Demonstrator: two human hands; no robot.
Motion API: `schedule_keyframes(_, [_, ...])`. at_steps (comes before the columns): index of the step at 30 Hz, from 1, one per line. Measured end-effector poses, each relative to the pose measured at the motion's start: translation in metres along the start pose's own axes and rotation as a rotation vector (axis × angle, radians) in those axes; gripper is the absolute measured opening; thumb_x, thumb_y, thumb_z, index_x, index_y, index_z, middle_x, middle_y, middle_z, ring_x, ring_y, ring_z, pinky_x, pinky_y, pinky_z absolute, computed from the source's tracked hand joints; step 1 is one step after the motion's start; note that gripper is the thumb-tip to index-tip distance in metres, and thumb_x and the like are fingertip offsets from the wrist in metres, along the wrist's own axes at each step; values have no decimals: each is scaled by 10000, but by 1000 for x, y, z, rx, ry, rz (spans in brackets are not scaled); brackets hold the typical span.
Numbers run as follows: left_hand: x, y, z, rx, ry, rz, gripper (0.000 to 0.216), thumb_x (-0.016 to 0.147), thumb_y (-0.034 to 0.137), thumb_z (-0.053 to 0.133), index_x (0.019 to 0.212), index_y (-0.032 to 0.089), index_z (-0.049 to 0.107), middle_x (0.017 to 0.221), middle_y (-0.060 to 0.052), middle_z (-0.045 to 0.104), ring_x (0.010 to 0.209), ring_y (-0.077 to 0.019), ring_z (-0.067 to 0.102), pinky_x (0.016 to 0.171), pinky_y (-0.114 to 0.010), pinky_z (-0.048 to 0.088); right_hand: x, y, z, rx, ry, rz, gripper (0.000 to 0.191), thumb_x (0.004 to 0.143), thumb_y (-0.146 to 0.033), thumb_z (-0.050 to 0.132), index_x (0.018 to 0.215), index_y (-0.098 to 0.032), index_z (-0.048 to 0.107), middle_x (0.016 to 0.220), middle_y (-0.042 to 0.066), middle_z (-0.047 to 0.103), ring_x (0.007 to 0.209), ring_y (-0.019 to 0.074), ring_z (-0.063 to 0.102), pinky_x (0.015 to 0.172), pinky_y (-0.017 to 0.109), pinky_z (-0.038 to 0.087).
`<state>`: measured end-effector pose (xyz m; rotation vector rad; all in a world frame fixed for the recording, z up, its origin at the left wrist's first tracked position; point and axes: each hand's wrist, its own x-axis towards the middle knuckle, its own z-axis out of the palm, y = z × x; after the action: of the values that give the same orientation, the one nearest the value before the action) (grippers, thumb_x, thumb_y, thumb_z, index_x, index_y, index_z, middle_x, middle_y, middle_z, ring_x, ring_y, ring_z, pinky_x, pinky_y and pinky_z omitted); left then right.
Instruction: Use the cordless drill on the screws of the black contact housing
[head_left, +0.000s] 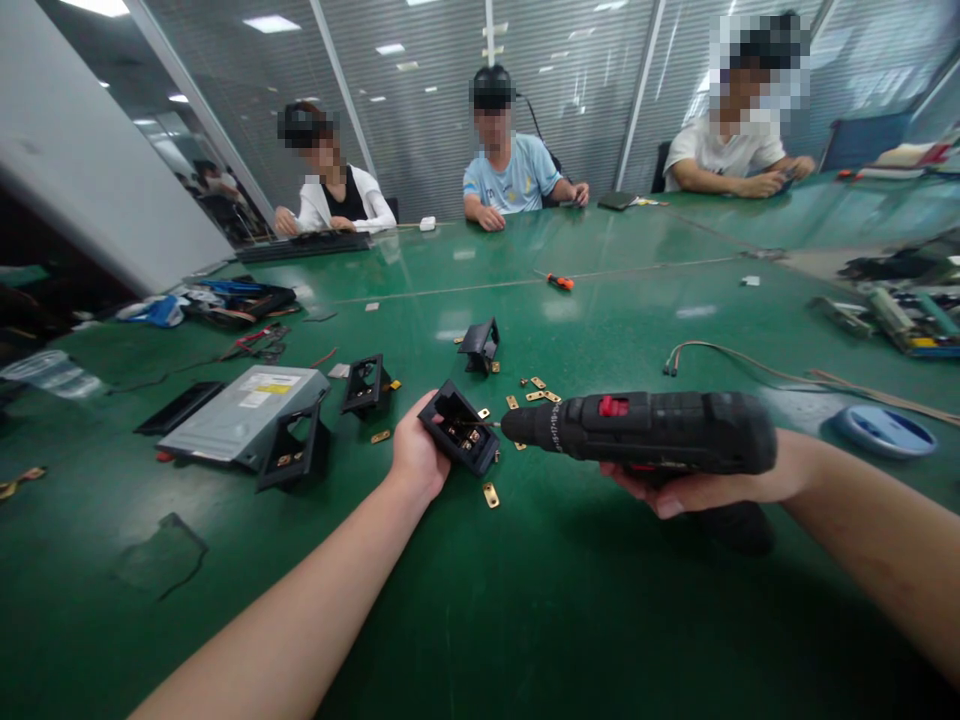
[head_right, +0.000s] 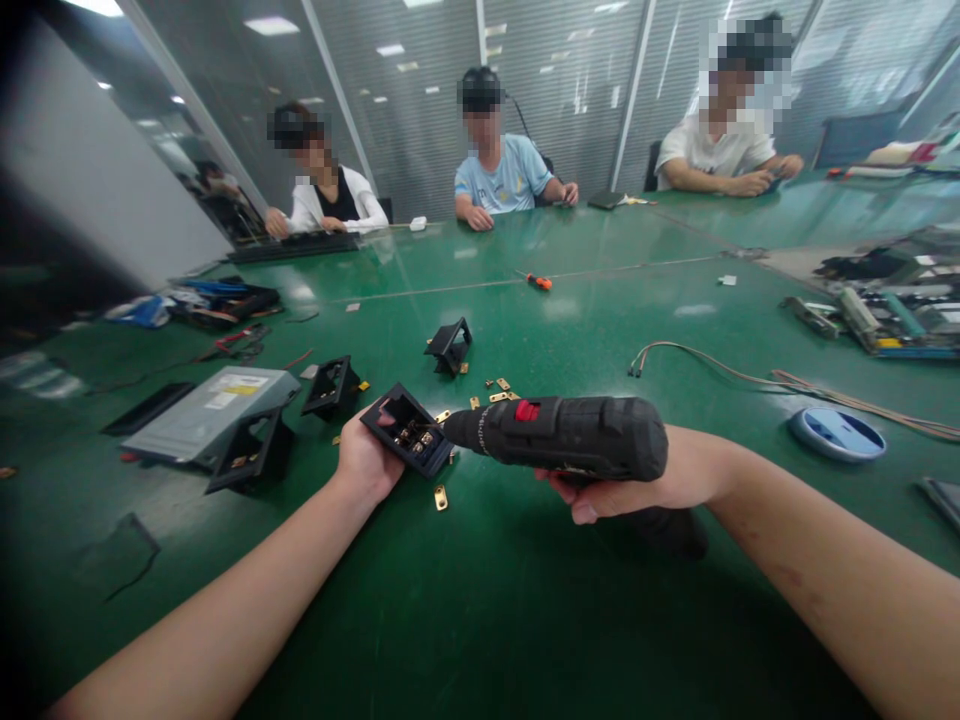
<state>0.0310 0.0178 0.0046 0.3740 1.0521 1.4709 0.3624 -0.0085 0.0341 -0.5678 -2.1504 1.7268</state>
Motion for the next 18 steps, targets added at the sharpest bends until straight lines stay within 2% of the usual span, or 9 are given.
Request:
schedule_keyframes(6, [-1,2,2,40,-20,-21,116,785,302,666,739,198,644,692,-33,679,644,-237,688,626,-376,605,1,1,0,-1,8,-12,455,915,-195,804,1350,-177,673,1055,71,711,925,168,705,806,310,606])
schedule_keyframes(12, [0,2,1,40,-8,-26,96,789,286,656,748,202,633,690,-31,675,635,-237,684,623,-379,604,2,-1,0,-12,-5,-1,447,931,-240,797,1347,-157,656,1045,78,699,907,168,697,803,321,607])
schedule_keyframes(14, [1,1,0,32,-7,-16,39,758,238,639,775,203,636,699,-30,678,640,-244,692,638,-389,611,3,-2,1,-10,-13,-2,436,936,-252,793,1336,-150,652,1037,78,697,899,164,692,794,315,606])
schedule_keyframes(18, [2,0,-1,28,-20,25,146,674,155,592,806,205,631,705,-28,678,641,-245,701,648,-380,614,4,-4,3,-14,-3,-32,424,935,-256,796,1318,-140,655,1005,68,701,891,156,684,786,295,595])
